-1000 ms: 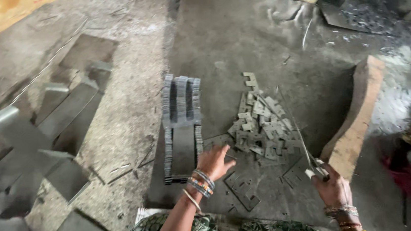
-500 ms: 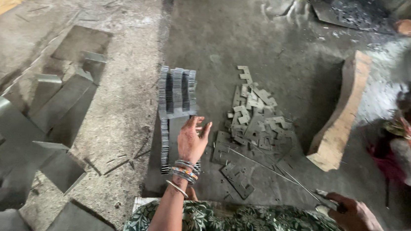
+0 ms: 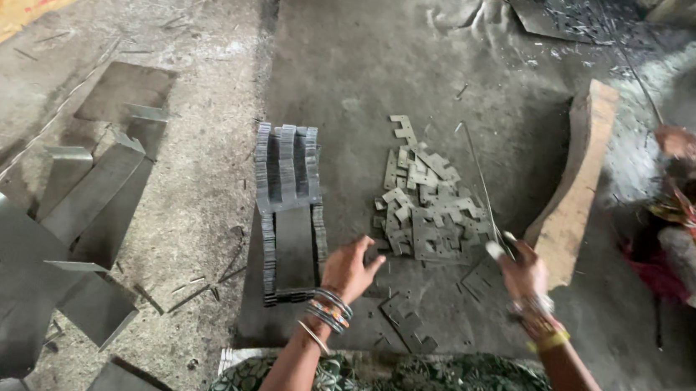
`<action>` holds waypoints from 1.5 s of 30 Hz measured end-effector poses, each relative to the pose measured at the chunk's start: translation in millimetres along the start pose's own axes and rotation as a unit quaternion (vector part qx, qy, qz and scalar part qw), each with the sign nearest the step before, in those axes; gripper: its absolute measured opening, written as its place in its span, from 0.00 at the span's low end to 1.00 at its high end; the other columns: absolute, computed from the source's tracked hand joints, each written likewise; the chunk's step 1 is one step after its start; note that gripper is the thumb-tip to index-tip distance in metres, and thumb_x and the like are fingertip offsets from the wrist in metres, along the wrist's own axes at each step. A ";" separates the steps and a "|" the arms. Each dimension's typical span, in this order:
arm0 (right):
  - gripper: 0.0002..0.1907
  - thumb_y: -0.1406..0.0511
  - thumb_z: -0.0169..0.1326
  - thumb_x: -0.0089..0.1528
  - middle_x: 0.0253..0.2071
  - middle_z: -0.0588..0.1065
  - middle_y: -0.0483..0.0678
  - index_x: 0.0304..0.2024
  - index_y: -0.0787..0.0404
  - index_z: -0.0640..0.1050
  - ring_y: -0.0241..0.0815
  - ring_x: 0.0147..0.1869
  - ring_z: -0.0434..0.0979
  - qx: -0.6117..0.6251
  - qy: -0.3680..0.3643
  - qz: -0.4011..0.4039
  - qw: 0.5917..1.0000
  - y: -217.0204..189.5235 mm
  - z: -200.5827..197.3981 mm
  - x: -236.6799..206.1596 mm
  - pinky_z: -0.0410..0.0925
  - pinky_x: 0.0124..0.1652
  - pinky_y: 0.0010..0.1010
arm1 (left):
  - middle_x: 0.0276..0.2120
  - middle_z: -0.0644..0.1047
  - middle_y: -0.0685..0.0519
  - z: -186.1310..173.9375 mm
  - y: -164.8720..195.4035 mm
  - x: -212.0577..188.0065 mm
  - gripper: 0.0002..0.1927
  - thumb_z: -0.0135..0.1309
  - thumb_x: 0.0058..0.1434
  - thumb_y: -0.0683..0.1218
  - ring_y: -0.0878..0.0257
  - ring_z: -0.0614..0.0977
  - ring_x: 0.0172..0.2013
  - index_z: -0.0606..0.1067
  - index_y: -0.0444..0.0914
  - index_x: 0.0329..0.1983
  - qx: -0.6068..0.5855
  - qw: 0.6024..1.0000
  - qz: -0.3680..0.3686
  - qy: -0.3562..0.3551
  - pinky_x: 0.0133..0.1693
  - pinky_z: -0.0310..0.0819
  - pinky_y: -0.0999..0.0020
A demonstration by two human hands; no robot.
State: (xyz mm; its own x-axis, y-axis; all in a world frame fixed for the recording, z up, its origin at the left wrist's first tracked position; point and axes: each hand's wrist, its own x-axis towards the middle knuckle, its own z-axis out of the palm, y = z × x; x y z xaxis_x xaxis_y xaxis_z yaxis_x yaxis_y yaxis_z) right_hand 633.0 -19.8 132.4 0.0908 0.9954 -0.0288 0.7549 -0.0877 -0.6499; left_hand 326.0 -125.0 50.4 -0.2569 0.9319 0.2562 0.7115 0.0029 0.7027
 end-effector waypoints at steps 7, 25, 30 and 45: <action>0.25 0.54 0.59 0.59 0.43 0.80 0.62 0.57 0.55 0.81 0.57 0.47 0.81 -0.013 0.015 -0.055 0.998 -113.1 66.9 55.2 0.71 0.45 0.41 | 0.42 0.82 0.43 -12.4 -7.8 20.7 0.23 0.64 0.58 0.55 0.46 0.84 0.41 0.75 0.37 0.49 -0.015 0.999 0.014 -0.042 0.40 0.79 0.53; 0.32 0.61 0.64 0.54 0.23 0.80 0.54 0.62 0.47 0.76 0.44 0.26 0.79 -0.153 -0.100 -0.012 0.983 126.0 -66.1 -113.1 0.74 0.33 0.40 | 0.45 0.81 0.46 1.7 4.8 -19.0 0.23 0.65 0.56 0.57 0.46 0.83 0.45 0.76 0.42 0.50 0.024 0.991 -0.007 -0.132 0.43 0.78 0.50; 0.31 0.59 0.59 0.60 0.25 0.79 0.51 0.67 0.46 0.73 0.44 0.23 0.72 -0.096 -0.091 0.062 0.989 117.3 -65.7 -102.3 0.67 0.27 0.42 | 0.46 0.81 0.46 2.9 3.4 -26.0 0.25 0.65 0.56 0.58 0.46 0.82 0.46 0.76 0.42 0.52 0.047 0.990 0.002 -0.130 0.45 0.78 0.50; 0.35 0.61 0.62 0.58 0.20 0.75 0.49 0.69 0.43 0.72 0.37 0.21 0.66 -0.101 -0.106 0.085 0.986 139.6 -122.3 -125.0 0.61 0.23 0.37 | 0.48 0.80 0.46 23.5 -1.4 -17.7 0.27 0.64 0.58 0.60 0.47 0.82 0.48 0.74 0.42 0.55 0.068 0.982 0.016 -0.173 0.47 0.77 0.50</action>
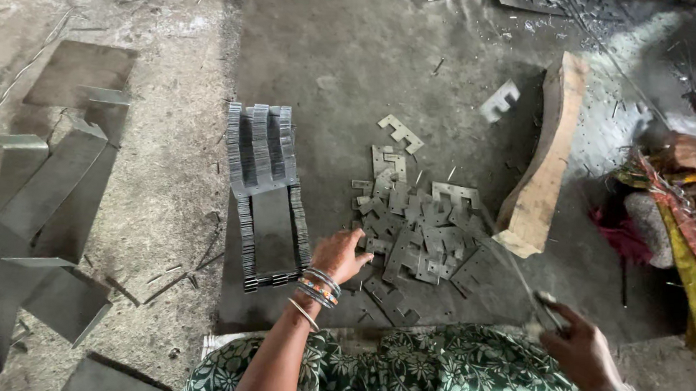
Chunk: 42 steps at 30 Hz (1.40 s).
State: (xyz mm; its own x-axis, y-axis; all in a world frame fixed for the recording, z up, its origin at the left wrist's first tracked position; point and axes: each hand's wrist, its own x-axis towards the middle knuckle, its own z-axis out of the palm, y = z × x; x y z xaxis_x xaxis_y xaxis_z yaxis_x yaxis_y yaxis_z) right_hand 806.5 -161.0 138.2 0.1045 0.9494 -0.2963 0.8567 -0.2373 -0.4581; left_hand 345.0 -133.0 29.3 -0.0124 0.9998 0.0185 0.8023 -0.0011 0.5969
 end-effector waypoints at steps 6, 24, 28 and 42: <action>0.36 0.56 0.63 0.58 0.29 0.77 0.51 0.68 0.50 0.72 0.44 0.32 0.77 0.013 0.114 -0.066 0.991 -60.6 42.9 79.6 0.71 0.35 0.40 | 0.48 0.80 0.45 -2.1 0.1 -4.6 0.27 0.64 0.55 0.58 0.45 0.82 0.47 0.75 0.40 0.53 -0.016 1.000 0.002 0.018 0.46 0.77 0.49; 0.37 0.61 0.62 0.56 0.65 0.67 0.46 0.67 0.50 0.66 0.53 0.70 0.62 -0.400 -0.005 -0.274 0.875 -191.5 124.3 157.4 0.64 0.62 0.49 | 0.43 0.84 0.46 -8.0 -17.0 21.5 0.28 0.66 0.56 0.59 0.56 0.87 0.40 0.77 0.38 0.54 -0.232 0.972 -0.026 -0.030 0.42 0.82 0.62; 0.29 0.64 0.61 0.55 0.62 0.72 0.42 0.59 0.42 0.74 0.49 0.65 0.71 -0.451 -0.044 -0.288 0.844 -191.1 115.6 164.7 0.72 0.54 0.47 | 0.42 0.84 0.46 14.9 -30.6 27.6 0.29 0.66 0.55 0.59 0.57 0.87 0.39 0.77 0.38 0.54 -0.273 0.961 -0.015 -0.031 0.42 0.81 0.62; 0.33 0.71 0.63 0.53 0.53 0.78 0.46 0.60 0.45 0.74 0.42 0.50 0.75 -0.217 -0.092 -0.386 0.892 -215.2 173.3 104.3 0.69 0.45 0.32 | 0.43 0.82 0.37 -2.9 -8.0 11.3 0.40 0.58 0.59 0.64 0.55 0.87 0.37 0.63 0.36 0.66 -0.661 0.726 -0.174 -0.078 0.38 0.86 0.60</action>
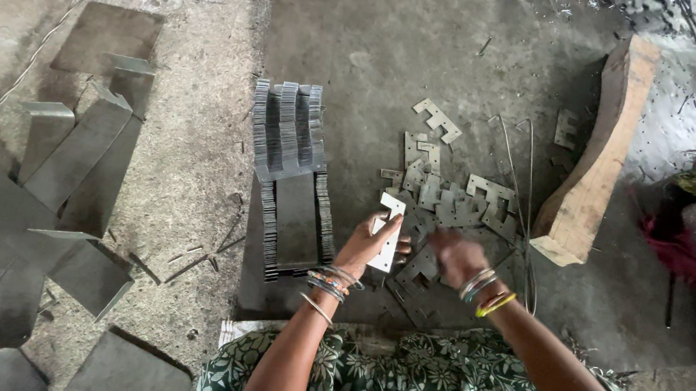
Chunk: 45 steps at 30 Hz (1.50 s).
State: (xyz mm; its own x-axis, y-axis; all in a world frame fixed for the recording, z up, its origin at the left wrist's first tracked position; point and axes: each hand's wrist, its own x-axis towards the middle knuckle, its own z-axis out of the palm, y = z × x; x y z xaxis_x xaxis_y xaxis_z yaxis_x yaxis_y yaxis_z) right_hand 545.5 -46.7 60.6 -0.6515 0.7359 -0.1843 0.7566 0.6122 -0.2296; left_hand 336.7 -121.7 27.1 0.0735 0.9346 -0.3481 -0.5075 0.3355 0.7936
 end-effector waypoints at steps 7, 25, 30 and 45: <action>0.29 0.65 0.62 0.58 0.63 0.71 0.42 0.61 0.37 0.72 0.47 0.64 0.67 -0.221 -0.045 -0.103 0.969 -3.6 18.0 -10.0 0.62 0.63 0.44 | 0.46 0.82 0.46 -14.8 -10.0 11.6 0.38 0.60 0.59 0.63 0.60 0.87 0.42 0.64 0.36 0.64 0.036 0.997 0.050 0.037 0.39 0.85 0.65; 0.37 0.59 0.68 0.44 0.49 0.77 0.60 0.55 0.60 0.73 0.62 0.50 0.79 -0.060 0.095 0.053 0.992 -57.9 25.9 8.3 0.73 0.43 0.54 | 0.35 0.80 0.46 -18.9 -8.3 -4.6 0.24 0.61 0.61 0.52 0.59 0.84 0.28 0.67 0.38 0.55 -0.056 0.997 0.042 0.020 0.28 0.82 0.63; 0.19 0.60 0.59 0.57 0.49 0.78 0.52 0.51 0.53 0.76 0.56 0.50 0.81 0.036 -0.011 0.179 0.983 -42.8 21.4 10.0 0.75 0.44 0.47 | 0.36 0.81 0.47 -34.0 -34.6 20.4 0.26 0.60 0.62 0.55 0.60 0.82 0.29 0.70 0.33 0.54 -0.006 0.993 0.082 0.089 0.28 0.80 0.63; 0.38 0.53 0.68 0.51 0.54 0.72 0.56 0.57 0.60 0.68 0.58 0.60 0.72 -0.019 0.069 0.224 0.972 -69.6 13.6 44.9 0.69 0.55 0.51 | 0.38 0.82 0.45 -20.1 19.5 -19.7 0.36 0.53 0.61 0.71 0.55 0.86 0.32 0.73 0.37 0.55 -0.136 0.989 -0.024 0.050 0.36 0.85 0.54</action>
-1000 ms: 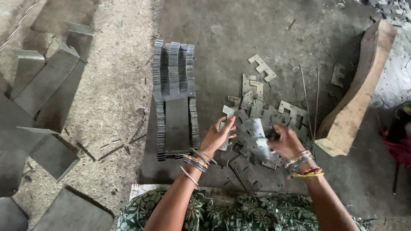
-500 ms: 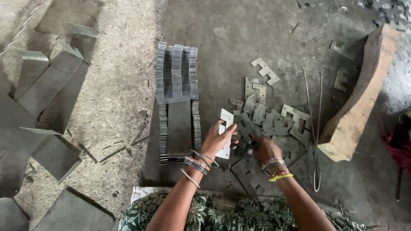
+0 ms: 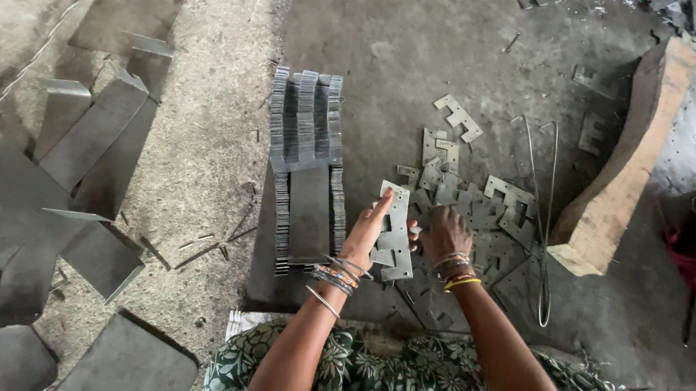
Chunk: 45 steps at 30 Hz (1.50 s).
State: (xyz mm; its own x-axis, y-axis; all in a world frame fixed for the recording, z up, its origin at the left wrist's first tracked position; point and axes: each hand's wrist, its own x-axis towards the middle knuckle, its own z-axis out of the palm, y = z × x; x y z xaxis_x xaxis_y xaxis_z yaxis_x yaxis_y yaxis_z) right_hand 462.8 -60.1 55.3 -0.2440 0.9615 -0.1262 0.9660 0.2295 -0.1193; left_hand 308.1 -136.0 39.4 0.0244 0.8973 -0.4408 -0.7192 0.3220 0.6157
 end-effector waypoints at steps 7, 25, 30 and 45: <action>0.26 0.57 0.67 0.50 0.43 0.81 0.59 0.48 0.60 0.78 0.56 0.46 0.82 0.165 -0.028 0.024 0.986 14.6 -4.6 22.2 0.74 0.46 0.44 | 0.36 0.82 0.41 -11.9 -13.5 16.3 0.25 0.58 0.65 0.57 0.52 0.86 0.30 0.71 0.32 0.51 -0.013 0.997 0.074 0.003 0.32 0.85 0.53; 0.33 0.72 0.60 0.49 0.58 0.77 0.49 0.58 0.51 0.75 0.56 0.59 0.75 -0.083 -0.010 -0.077 0.994 123.6 -0.7 -11.8 0.70 0.50 0.53 | 0.45 0.83 0.46 -8.1 -2.9 -5.5 0.39 0.50 0.59 0.70 0.58 0.86 0.43 0.67 0.42 0.65 0.099 0.993 0.032 0.062 0.48 0.81 0.54; 0.32 0.70 0.59 0.51 0.58 0.76 0.51 0.60 0.52 0.72 0.58 0.65 0.72 -0.048 -0.082 -0.066 0.993 142.9 7.9 -3.0 0.71 0.58 0.47 | 0.33 0.82 0.44 6.4 5.8 -14.5 0.29 0.56 0.63 0.64 0.55 0.85 0.27 0.71 0.35 0.51 -0.028 0.998 0.051 -0.016 0.31 0.84 0.58; 0.28 0.60 0.68 0.49 0.51 0.78 0.55 0.52 0.55 0.78 0.58 0.55 0.78 -0.010 -0.098 -0.100 0.990 130.9 0.7 -10.1 0.73 0.51 0.46 | 0.30 0.80 0.47 0.5 -12.0 -0.8 0.25 0.60 0.61 0.62 0.57 0.84 0.26 0.70 0.40 0.49 -0.010 0.999 0.046 0.005 0.28 0.83 0.58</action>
State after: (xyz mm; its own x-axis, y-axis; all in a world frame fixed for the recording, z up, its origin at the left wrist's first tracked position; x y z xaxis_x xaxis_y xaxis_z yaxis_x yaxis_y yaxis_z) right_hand 591.6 -39.9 40.3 -0.4398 0.8495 -0.2915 0.8981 0.4166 -0.1409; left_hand 317.0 -140.4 32.7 -0.0489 0.9193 -0.3904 -0.7313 0.2333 0.6409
